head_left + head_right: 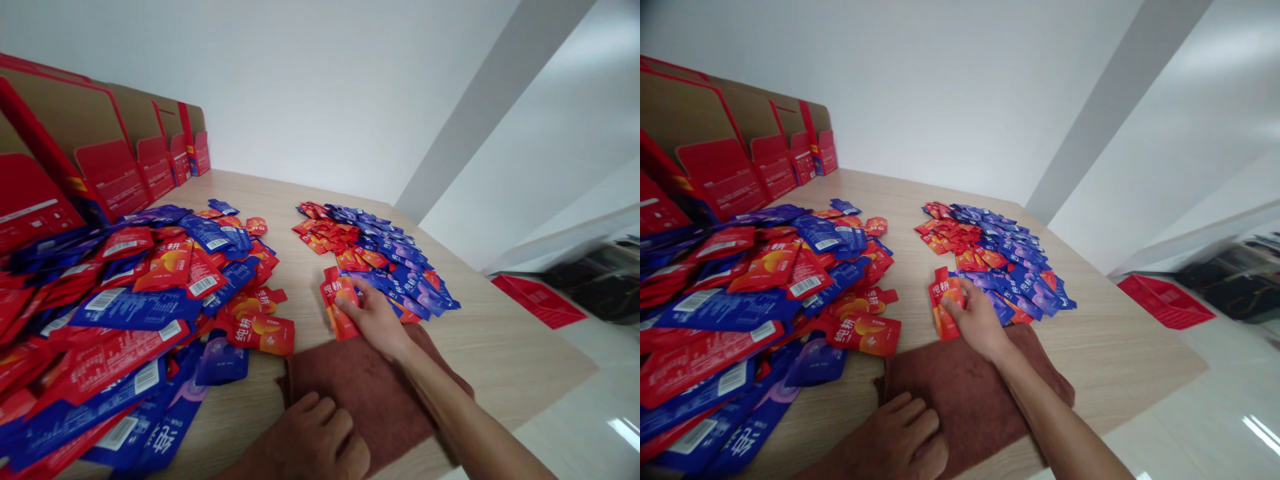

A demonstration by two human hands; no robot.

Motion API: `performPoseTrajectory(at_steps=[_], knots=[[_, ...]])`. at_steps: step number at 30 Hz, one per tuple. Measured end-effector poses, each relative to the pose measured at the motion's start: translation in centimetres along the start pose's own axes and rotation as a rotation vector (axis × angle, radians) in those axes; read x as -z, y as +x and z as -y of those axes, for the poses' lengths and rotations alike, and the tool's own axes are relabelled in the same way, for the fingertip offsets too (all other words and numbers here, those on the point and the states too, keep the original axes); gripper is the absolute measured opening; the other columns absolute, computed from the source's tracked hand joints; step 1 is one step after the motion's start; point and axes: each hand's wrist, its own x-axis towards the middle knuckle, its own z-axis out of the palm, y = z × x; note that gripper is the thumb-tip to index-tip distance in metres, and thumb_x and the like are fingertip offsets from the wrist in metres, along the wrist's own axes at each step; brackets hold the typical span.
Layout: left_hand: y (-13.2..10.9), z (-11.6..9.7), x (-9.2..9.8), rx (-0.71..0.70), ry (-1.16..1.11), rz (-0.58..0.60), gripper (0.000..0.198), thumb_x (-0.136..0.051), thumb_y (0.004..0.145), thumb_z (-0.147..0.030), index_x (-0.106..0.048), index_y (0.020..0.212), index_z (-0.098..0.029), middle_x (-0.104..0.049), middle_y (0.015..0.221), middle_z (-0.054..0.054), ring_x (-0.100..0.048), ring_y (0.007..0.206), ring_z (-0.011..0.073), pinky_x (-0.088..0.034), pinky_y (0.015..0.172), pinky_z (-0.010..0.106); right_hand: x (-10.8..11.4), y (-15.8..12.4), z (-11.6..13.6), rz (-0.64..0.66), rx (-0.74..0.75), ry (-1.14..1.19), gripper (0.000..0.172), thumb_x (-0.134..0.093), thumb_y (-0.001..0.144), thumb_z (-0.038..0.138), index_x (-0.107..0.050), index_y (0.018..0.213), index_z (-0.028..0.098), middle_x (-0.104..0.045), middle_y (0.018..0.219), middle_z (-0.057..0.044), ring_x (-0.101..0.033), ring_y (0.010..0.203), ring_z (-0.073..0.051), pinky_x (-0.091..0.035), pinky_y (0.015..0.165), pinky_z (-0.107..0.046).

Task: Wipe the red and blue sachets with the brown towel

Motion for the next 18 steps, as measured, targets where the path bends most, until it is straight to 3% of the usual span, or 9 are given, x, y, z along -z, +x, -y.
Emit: performPoseTrajectory(at_steps=[2, 5, 10, 13, 15, 18], knots=[[-0.2, 0.1, -0.3, -0.006, 0.004, -0.005, 0.031, -0.065, 0.103, -0.013, -0.047, 0.079, -0.021, -0.047, 0.073, -0.003, -0.043, 0.064, 0.0166, -0.029, 0.059, 0.034, -1.7, 3.4, -0.2, -0.007, -0.054, 0.021, 0.043, -0.074, 0.094, 0.053, -0.063, 0.119, 0.02, -0.078, 0.085, -0.003, -0.077, 0.071, -0.024, -0.065, 0.069, -0.037], [-0.5, 0.2, -1.0, -0.024, 0.028, -0.047, 0.029, -0.061, 0.105, -0.012, -0.046, 0.082, -0.022, -0.046, 0.072, -0.003, -0.041, 0.062, 0.0167, -0.028, 0.059, 0.035, -4.2, 7.3, -0.1, 0.006, -0.038, -0.057, 0.035, -0.061, 0.106, 0.052, -0.064, 0.119, 0.019, -0.077, 0.08, -0.002, -0.075, 0.069, -0.02, -0.062, 0.067, -0.031], [-1.3, 0.2, -2.6, -0.046, 0.056, -0.071, 0.028, -0.063, 0.107, -0.019, -0.043, 0.087, -0.024, -0.046, 0.072, -0.006, -0.04, 0.061, 0.0164, -0.026, 0.059, 0.036, -6.1, 8.6, 1.2, 0.181, 0.07, -0.388, 0.033, -0.062, 0.11, 0.039, -0.075, 0.087, 0.019, -0.078, 0.078, -0.005, -0.075, 0.08, -0.021, -0.053, 0.075, -0.027], [-1.7, 0.2, -3.2, -0.022, 0.033, -0.081, 0.028, -0.064, 0.108, -0.022, -0.043, 0.088, -0.024, -0.046, 0.07, -0.006, -0.039, 0.059, 0.0163, -0.026, 0.059, 0.035, -4.7, 7.3, 2.1, 0.256, 0.116, -0.605, 0.033, -0.065, 0.11, 0.039, -0.079, 0.086, 0.02, -0.083, 0.092, -0.011, -0.078, 0.095, -0.025, -0.05, 0.083, -0.028], [-1.8, 0.2, -3.4, -0.016, 0.028, -0.079, 0.032, -0.069, 0.106, -0.025, -0.043, 0.087, -0.024, -0.047, 0.07, -0.007, -0.04, 0.058, 0.0158, -0.026, 0.058, 0.035, -2.7, 6.4, 2.5, 0.247, 0.126, -0.732, 0.031, -0.061, 0.112, 0.041, -0.083, 0.109, 0.019, -0.084, 0.112, -0.015, -0.077, 0.108, -0.027, -0.051, 0.092, -0.03], [-1.8, 0.1, -3.4, -0.017, 0.025, -0.07, 0.037, -0.074, 0.104, -0.028, -0.042, 0.084, -0.024, -0.048, 0.069, -0.008, -0.041, 0.058, 0.0148, -0.027, 0.058, 0.035, 1.0, 5.6, 2.3, 0.171, 0.112, -0.913, 0.041, -0.064, 0.11, 0.036, -0.072, 0.144, 0.014, -0.072, 0.146, -0.021, -0.066, 0.136, -0.032, -0.046, 0.113, -0.036]])
